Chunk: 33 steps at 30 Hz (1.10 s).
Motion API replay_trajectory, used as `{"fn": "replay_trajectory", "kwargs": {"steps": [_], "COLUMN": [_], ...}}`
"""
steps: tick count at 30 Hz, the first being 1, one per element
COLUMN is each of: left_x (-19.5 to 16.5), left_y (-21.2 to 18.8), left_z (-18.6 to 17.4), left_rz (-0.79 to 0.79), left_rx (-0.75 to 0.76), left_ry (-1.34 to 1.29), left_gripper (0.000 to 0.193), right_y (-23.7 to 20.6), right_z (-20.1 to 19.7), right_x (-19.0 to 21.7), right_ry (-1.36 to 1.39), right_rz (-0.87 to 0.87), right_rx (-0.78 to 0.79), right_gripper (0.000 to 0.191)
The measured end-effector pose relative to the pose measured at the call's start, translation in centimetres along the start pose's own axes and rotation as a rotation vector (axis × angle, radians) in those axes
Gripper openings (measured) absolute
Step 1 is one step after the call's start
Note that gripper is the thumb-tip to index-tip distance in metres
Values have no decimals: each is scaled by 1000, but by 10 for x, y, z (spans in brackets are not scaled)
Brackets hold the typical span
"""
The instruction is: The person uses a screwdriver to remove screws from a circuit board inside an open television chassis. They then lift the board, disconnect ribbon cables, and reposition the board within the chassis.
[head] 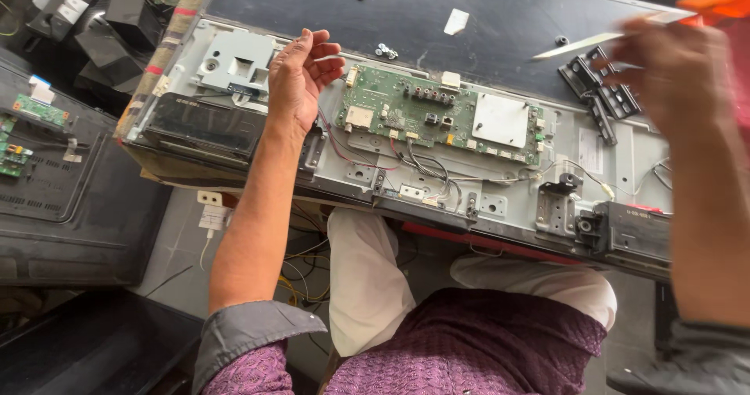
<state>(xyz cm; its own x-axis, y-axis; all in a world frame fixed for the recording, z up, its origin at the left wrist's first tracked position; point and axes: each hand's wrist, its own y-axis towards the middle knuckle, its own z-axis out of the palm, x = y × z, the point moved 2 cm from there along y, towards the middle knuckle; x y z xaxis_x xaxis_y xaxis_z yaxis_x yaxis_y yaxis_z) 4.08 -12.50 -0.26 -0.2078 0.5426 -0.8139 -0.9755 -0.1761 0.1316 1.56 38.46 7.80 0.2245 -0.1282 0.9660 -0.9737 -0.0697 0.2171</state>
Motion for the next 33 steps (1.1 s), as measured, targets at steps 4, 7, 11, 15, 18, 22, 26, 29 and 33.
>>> {"fn": "replay_trajectory", "kwargs": {"steps": [4, 7, 11, 15, 18, 22, 26, 29, 33], "left_x": [2, 3, 3, 2, 1, 2, 5, 9, 17], "left_y": [2, 2, 3, 1, 0, 0, 5, 11, 24], "left_z": [-5, -8, -6, -2, -1, -1, -4, -6, -8], "left_rz": [2, -13, -23, -41, -48, -62, -101, -152, -211], "left_rx": [5, -17, -43, -73, -93, -79, -96, -108, -102], "left_ry": [-61, -89, -96, -76, -54, -85, -108, -122, -166], "left_gripper": [33, 36, 38, 39, 39, 40, 39, 37, 36], "right_y": [40, 71, 92, 98, 98, 100, 103, 103, 100], "right_z": [120, 182, 233, 258, 263, 261, 261, 264, 268], "right_x": [11, 2, -17, -28, -31, -25, -15, -10, -5], "right_ry": [16, -142, -160, -303, -303, -285, -268, -261, -278], "right_rz": [-169, -287, -294, -304, -276, -289, -306, -317, -304], "right_rx": [235, 190, 184, 173, 203, 199, 194, 195, 196], "right_gripper": [22, 23, 22, 26, 27, 27, 28, 28, 28]}}
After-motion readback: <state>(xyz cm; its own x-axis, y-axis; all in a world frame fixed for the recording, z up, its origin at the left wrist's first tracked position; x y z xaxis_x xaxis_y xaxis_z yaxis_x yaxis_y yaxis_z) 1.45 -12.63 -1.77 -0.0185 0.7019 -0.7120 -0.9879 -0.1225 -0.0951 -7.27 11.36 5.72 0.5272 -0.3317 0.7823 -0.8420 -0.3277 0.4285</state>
